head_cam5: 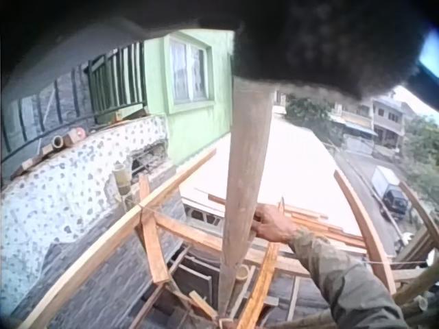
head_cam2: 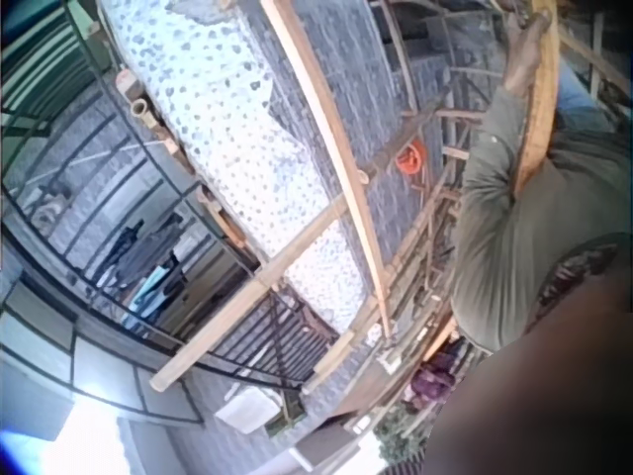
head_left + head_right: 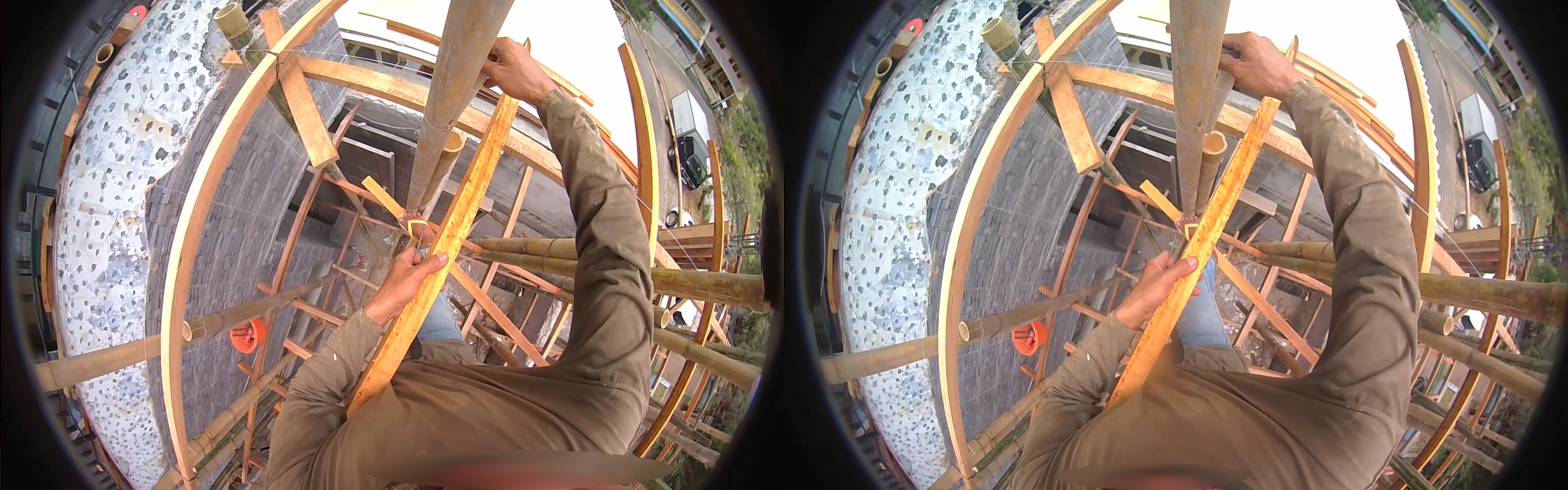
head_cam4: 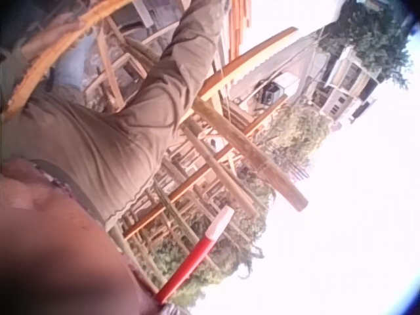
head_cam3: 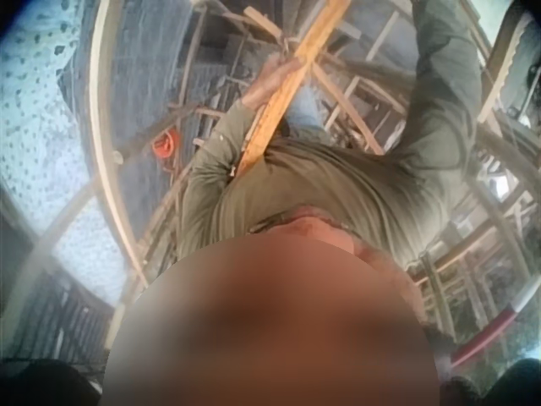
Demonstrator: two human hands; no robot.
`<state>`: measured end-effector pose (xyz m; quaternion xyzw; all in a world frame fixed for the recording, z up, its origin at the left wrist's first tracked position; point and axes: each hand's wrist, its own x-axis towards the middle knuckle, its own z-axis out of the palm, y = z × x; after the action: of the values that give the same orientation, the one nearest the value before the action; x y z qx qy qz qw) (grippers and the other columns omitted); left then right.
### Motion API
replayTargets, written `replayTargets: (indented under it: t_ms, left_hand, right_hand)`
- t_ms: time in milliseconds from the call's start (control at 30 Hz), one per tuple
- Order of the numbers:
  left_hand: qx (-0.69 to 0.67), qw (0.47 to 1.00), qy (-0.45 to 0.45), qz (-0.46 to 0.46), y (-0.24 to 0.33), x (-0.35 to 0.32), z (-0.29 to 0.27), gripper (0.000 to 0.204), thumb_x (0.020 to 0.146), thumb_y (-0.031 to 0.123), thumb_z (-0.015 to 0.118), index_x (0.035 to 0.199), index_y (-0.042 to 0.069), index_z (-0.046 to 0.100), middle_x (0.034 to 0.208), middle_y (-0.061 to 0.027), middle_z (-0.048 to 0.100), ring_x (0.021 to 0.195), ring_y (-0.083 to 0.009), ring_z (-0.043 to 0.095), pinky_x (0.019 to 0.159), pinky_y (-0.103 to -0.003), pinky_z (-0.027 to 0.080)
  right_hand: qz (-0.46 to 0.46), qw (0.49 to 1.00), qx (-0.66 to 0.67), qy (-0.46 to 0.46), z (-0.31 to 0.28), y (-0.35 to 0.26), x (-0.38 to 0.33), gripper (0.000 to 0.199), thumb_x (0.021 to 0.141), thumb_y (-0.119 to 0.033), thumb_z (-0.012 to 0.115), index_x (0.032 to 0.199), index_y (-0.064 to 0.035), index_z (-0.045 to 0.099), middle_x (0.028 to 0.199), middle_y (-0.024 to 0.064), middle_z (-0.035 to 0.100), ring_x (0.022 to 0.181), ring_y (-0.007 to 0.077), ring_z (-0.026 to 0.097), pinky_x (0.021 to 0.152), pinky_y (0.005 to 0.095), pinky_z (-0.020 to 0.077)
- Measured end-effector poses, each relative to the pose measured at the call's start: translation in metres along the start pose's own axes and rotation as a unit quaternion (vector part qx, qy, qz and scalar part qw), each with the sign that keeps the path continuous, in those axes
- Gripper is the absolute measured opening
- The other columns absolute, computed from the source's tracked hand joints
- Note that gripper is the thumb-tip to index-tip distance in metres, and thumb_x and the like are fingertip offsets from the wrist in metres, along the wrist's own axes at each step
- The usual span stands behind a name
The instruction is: The person assembles a wooden frame by positioning planks and securing them with a hammer. They repeatedly align pieces and tap them into place on a bamboo scaffold.
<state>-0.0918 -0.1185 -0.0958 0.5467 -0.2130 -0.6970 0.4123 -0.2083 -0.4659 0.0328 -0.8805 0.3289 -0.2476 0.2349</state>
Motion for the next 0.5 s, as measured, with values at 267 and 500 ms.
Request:
replayTargets:
  t_ms: [267, 500]
  left_hand:
    - [-0.018, 0.999, -0.009, 0.026, 0.002, -0.001, -0.001, 0.045, 0.093, 0.038, 0.072, 0.098, 0.002, 0.047, 0.093, -0.0179, 0.068, 0.070, -0.0199, 0.072, 0.054, -0.028, 0.057]
    - [-0.005, 1.000, -0.001, -0.006, 0.002, 0.001, -0.001, 0.044, 0.093, 0.038, 0.072, 0.099, 0.002, 0.048, 0.094, -0.0182, 0.068, 0.071, -0.0196, 0.072, 0.054, -0.028, 0.058]
  right_hand:
    - [0.090, 0.993, 0.015, -0.074, 0.007, 0.025, -0.005, 0.044, 0.099, -0.029, 0.061, 0.134, -0.0023, 0.062, 0.096, 0.0164, 0.072, 0.072, 0.0190, 0.069, 0.068, 0.0335, 0.0614]
    - [0.045, 0.998, -0.001, -0.039, 0.009, 0.020, -0.007, 0.042, 0.099, -0.029, 0.062, 0.133, -0.0046, 0.063, 0.095, 0.0170, 0.073, 0.073, 0.0203, 0.072, 0.071, 0.0347, 0.0625]
